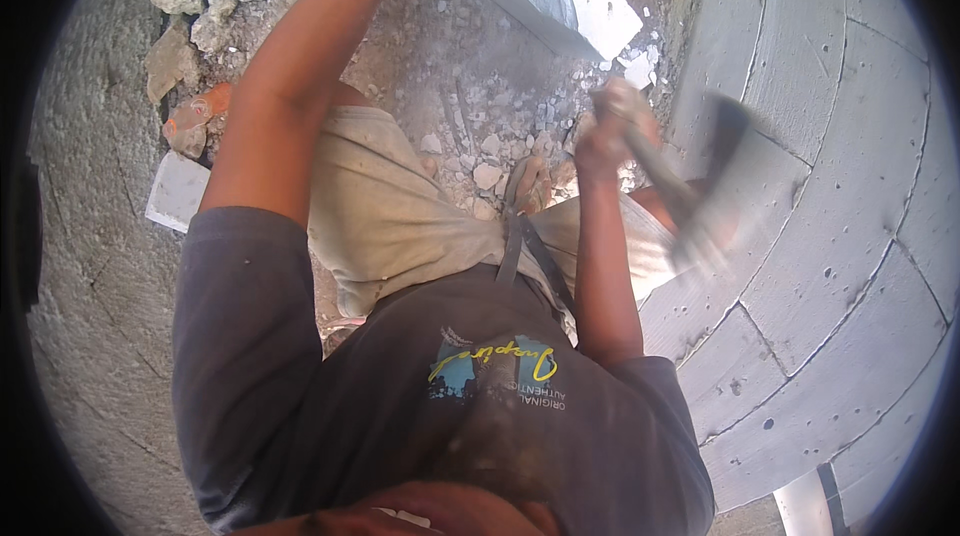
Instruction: The person uses a hammer to break a white rectangular tile into smaller pieces on the ground. After breaking the tile, the person picks up a piece, scoops cement from a bucket with a trowel, applies it to the tile, and places the tile against a curved wall.
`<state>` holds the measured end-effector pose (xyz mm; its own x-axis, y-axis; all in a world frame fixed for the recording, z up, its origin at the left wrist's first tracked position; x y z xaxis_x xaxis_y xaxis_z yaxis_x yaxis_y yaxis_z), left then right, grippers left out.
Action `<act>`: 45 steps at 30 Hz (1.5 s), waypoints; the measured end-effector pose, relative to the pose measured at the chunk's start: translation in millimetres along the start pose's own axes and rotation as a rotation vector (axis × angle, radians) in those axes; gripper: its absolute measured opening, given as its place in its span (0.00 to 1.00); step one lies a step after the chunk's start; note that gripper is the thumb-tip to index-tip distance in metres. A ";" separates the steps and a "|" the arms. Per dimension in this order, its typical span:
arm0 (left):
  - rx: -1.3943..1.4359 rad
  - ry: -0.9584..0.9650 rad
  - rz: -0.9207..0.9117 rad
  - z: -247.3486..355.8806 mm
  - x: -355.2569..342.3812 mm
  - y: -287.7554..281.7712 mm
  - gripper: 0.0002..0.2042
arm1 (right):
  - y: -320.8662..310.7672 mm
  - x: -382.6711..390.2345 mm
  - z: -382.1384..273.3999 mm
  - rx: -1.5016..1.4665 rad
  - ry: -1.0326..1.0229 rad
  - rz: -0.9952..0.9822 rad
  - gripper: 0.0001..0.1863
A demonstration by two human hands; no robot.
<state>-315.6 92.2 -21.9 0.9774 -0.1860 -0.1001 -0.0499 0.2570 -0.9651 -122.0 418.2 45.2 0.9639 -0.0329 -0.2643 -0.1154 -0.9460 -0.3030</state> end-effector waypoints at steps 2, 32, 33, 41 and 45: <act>0.001 0.008 0.012 0.1 2.0 1.2 0.43 | 19.6 19.6 55.6 0.747 0.462 -0.363 0.17; -0.028 -0.014 -0.009 0.8 -0.5 -4.2 0.44 | 9.8 61.4 92.8 1.000 0.510 -0.415 0.17; -0.036 -0.011 0.016 0.4 -2.3 -6.3 0.45 | 3.9 74.2 101.2 1.029 0.445 -0.413 0.17; -0.028 0.007 -0.012 0.7 -14.3 -4.8 0.47 | 8.9 32.4 -5.4 0.342 0.326 -0.192 0.18; -0.077 -0.045 -0.120 -0.7 -18.8 7.1 0.49 | -6.7 14.9 -43.2 -0.048 0.169 -0.026 0.18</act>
<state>-334.5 96.9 -27.1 0.9854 -0.1679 0.0268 0.0542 0.1611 -0.9854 -96.5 410.2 82.9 0.9934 -0.0584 -0.0983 -0.0825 -0.9615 -0.2622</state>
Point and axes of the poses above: each hand's wrist, its own x-axis away from the middle knuckle, its own y-axis out of the palm, z = x × y, the point moved 6 cm from there along -x, towards the middle knuckle
